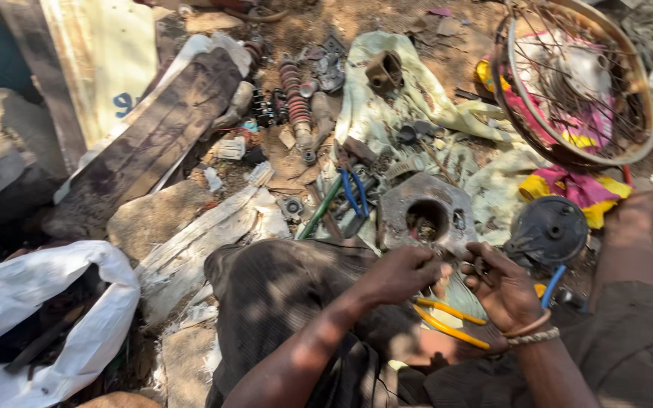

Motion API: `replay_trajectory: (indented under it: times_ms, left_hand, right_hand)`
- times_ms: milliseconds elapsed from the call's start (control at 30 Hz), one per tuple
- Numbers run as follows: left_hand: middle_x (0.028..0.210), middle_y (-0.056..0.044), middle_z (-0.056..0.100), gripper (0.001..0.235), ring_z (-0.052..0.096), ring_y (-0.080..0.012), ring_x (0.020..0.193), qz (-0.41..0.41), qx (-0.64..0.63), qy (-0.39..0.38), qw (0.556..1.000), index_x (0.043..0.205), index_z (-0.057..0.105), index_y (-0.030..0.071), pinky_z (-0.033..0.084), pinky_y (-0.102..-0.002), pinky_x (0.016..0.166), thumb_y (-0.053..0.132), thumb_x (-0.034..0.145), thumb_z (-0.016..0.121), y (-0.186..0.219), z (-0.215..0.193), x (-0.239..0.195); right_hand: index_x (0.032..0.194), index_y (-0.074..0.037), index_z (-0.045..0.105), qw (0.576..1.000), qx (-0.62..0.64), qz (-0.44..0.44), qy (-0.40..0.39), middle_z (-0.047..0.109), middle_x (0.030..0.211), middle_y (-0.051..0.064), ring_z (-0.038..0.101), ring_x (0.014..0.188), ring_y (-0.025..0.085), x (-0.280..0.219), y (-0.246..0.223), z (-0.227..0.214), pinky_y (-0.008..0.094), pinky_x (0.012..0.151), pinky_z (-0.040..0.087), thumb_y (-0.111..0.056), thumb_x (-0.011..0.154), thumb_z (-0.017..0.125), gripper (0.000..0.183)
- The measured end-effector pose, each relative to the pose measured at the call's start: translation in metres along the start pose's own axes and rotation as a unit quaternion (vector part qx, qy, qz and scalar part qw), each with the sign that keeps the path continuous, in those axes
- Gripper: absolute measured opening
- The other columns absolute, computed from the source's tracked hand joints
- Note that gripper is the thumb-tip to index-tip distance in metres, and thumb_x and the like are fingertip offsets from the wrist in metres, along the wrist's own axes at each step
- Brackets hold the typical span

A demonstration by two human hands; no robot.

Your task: The person sits on the ground and uses pliers to manipulate a small metal component inside a larger mechanical housing. They repeatedly adjust the component with the pliers and their fingers, occasionally switching tools, in an outdoor cluttered workspace.

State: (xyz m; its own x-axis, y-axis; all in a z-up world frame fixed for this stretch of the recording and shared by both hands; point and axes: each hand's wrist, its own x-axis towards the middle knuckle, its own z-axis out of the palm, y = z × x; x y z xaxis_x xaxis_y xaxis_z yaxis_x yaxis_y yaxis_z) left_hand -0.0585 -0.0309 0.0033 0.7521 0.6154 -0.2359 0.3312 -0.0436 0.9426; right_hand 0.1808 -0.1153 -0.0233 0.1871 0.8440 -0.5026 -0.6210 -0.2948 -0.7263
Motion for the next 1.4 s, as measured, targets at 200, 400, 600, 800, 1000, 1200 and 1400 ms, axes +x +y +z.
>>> replay_trajectory:
  times_ms: [200,400,600,800,1000,1200,1400]
  left_hand:
    - [0.088,-0.008,0.071,0.049,0.065,-0.0210,0.079,0.055,0.134,-0.119,0.982,0.104,0.076,0.006,0.052,-0.041,0.069,0.050,0.102,0.055,0.033,-0.088,-0.070]
    - [0.090,-0.012,0.076,0.027,0.066,-0.0206,0.074,-0.004,0.133,0.297,0.946,0.109,0.069,0.006,0.054,-0.037,0.068,0.031,0.104,0.061,0.078,-0.242,-0.145]
    - [0.127,-0.009,0.073,0.029,0.072,-0.0233,0.122,0.307,0.188,0.398,0.844,0.129,0.066,0.010,0.059,-0.039,0.107,0.000,0.102,0.066,0.064,-0.201,-0.165]
    - [0.120,-0.010,0.075,0.029,0.074,-0.0216,0.108,0.252,0.114,0.386,0.880,0.128,0.068,0.012,0.061,-0.039,0.092,0.006,0.100,0.064,0.065,-0.192,-0.156]
    - [0.091,-0.007,0.077,0.027,0.071,-0.0216,0.071,-0.003,0.157,0.137,0.978,0.110,0.071,0.011,0.058,-0.040,0.068,0.033,0.101,0.059,0.038,-0.169,-0.137]
    - [0.080,-0.007,0.074,0.029,0.066,-0.0180,0.066,-0.084,0.377,-0.038,0.922,0.101,0.074,0.012,0.056,-0.036,0.065,0.034,0.107,0.056,0.100,-0.234,-0.128]
    - [0.133,-0.028,0.064,0.116,0.061,-0.0427,0.119,0.076,0.625,0.489,0.604,0.157,0.035,0.001,0.051,-0.050,0.096,0.046,0.070,0.096,0.133,-0.406,-0.197]
  right_hand:
    - [0.120,0.000,0.066,1.000,-0.018,0.009,0.004,0.070,0.102,0.008,0.065,0.091,0.020,0.010,0.000,-0.015,0.033,0.074,0.051,-0.028,0.105,0.059,0.032]
    - [0.122,0.003,0.066,0.999,-0.026,0.009,-0.027,0.067,0.101,0.009,0.064,0.092,0.022,0.013,0.008,-0.010,0.033,0.075,0.052,-0.025,0.105,0.061,0.033]
    - [0.120,0.003,0.065,0.999,-0.025,0.022,-0.014,0.068,0.102,0.009,0.065,0.093,0.020,0.015,0.014,-0.008,0.033,0.078,0.052,-0.025,0.103,0.060,0.033]
    - [0.123,0.003,0.067,0.999,-0.029,0.019,0.001,0.066,0.100,0.009,0.065,0.094,0.021,0.017,0.011,-0.018,0.035,0.079,0.052,-0.025,0.106,0.060,0.034]
    - [0.120,0.003,0.066,0.999,-0.042,0.014,0.013,0.068,0.101,0.010,0.065,0.092,0.021,0.019,0.009,-0.021,0.035,0.078,0.052,-0.028,0.105,0.060,0.035]
    - [0.123,0.001,0.064,0.997,-0.062,0.037,0.037,0.067,0.105,0.011,0.062,0.093,0.020,0.029,0.015,-0.021,0.035,0.076,0.051,-0.028,0.104,0.057,0.036]
    - [0.129,0.006,0.059,0.998,-0.049,0.042,0.026,0.066,0.108,0.012,0.062,0.094,0.020,0.038,0.018,-0.023,0.035,0.078,0.052,-0.025,0.108,0.054,0.038]
